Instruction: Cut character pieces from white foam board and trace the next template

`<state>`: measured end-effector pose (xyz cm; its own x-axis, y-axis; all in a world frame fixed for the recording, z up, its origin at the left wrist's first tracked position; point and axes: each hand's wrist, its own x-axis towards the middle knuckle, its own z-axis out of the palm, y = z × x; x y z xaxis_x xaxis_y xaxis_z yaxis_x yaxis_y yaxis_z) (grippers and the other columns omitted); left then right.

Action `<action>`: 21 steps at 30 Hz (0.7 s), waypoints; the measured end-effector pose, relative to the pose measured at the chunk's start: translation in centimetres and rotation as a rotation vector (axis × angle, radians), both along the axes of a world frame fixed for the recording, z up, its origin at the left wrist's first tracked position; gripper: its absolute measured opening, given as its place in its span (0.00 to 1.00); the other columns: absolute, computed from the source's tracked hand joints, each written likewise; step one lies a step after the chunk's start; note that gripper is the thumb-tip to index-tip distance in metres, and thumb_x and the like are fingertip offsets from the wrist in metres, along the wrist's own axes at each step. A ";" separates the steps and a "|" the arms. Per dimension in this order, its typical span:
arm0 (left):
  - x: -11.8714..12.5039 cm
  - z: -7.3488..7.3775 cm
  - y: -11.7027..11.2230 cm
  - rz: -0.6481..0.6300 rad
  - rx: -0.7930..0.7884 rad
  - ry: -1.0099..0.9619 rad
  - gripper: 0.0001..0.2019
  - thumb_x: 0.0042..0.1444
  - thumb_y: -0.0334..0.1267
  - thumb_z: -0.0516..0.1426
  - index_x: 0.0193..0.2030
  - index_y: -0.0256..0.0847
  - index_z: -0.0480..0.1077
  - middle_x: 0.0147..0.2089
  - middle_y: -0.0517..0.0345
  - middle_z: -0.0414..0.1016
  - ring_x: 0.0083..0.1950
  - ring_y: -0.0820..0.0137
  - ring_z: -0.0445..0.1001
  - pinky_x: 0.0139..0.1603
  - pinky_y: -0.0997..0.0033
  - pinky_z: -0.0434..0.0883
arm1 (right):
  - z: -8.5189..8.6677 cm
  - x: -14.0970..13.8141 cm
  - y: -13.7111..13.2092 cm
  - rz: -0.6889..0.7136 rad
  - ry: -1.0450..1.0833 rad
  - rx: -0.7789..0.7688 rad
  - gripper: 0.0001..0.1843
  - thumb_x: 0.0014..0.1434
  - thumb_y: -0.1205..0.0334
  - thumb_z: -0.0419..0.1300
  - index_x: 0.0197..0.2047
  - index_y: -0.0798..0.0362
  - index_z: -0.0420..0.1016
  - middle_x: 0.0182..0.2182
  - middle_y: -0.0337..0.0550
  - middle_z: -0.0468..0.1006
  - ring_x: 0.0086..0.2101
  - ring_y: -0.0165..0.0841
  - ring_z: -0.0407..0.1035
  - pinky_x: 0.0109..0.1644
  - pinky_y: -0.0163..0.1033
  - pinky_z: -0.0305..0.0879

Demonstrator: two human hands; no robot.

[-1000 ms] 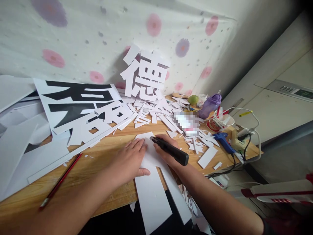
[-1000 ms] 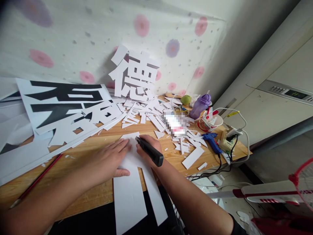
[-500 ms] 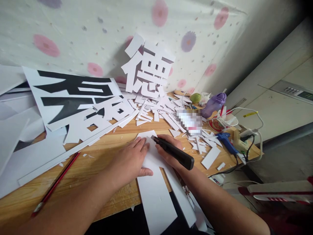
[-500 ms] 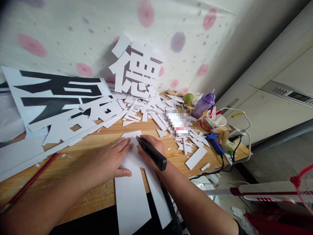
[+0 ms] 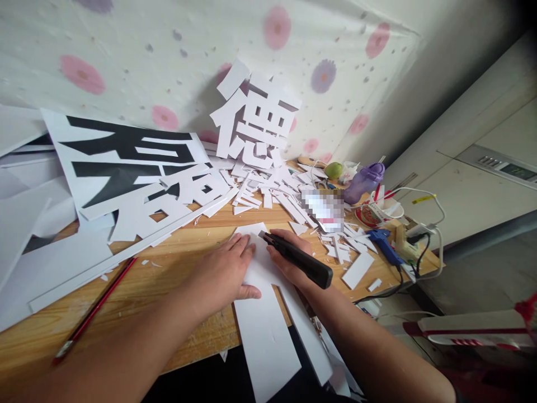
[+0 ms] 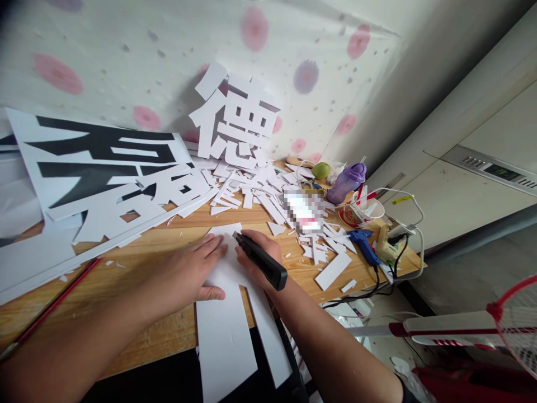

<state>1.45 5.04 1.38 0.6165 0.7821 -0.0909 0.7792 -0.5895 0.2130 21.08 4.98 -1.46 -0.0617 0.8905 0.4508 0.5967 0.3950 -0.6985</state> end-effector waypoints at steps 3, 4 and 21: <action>0.0 0.0 0.1 -0.005 0.001 0.005 0.46 0.48 0.56 0.65 0.66 0.25 0.61 0.71 0.28 0.51 0.73 0.42 0.50 0.69 0.45 0.57 | -0.1 0.0 0.0 0.007 -0.009 0.019 0.15 0.54 0.59 0.63 0.46 0.48 0.77 0.41 0.44 0.83 0.41 0.39 0.78 0.48 0.45 0.75; 0.0 -0.1 0.1 -0.004 -0.003 0.011 0.46 0.49 0.56 0.65 0.67 0.25 0.61 0.71 0.28 0.51 0.73 0.42 0.49 0.69 0.45 0.57 | 0.0 0.0 0.0 0.013 -0.015 0.021 0.15 0.54 0.59 0.63 0.46 0.48 0.77 0.41 0.44 0.83 0.40 0.39 0.79 0.48 0.45 0.75; 0.1 0.0 0.2 -0.013 0.060 0.125 0.46 0.51 0.63 0.60 0.68 0.30 0.60 0.72 0.34 0.53 0.73 0.46 0.50 0.70 0.46 0.54 | 0.6 1.0 0.4 0.183 -0.236 0.045 0.15 0.57 0.61 0.60 0.48 0.49 0.73 0.41 0.43 0.82 0.39 0.36 0.77 0.45 0.40 0.74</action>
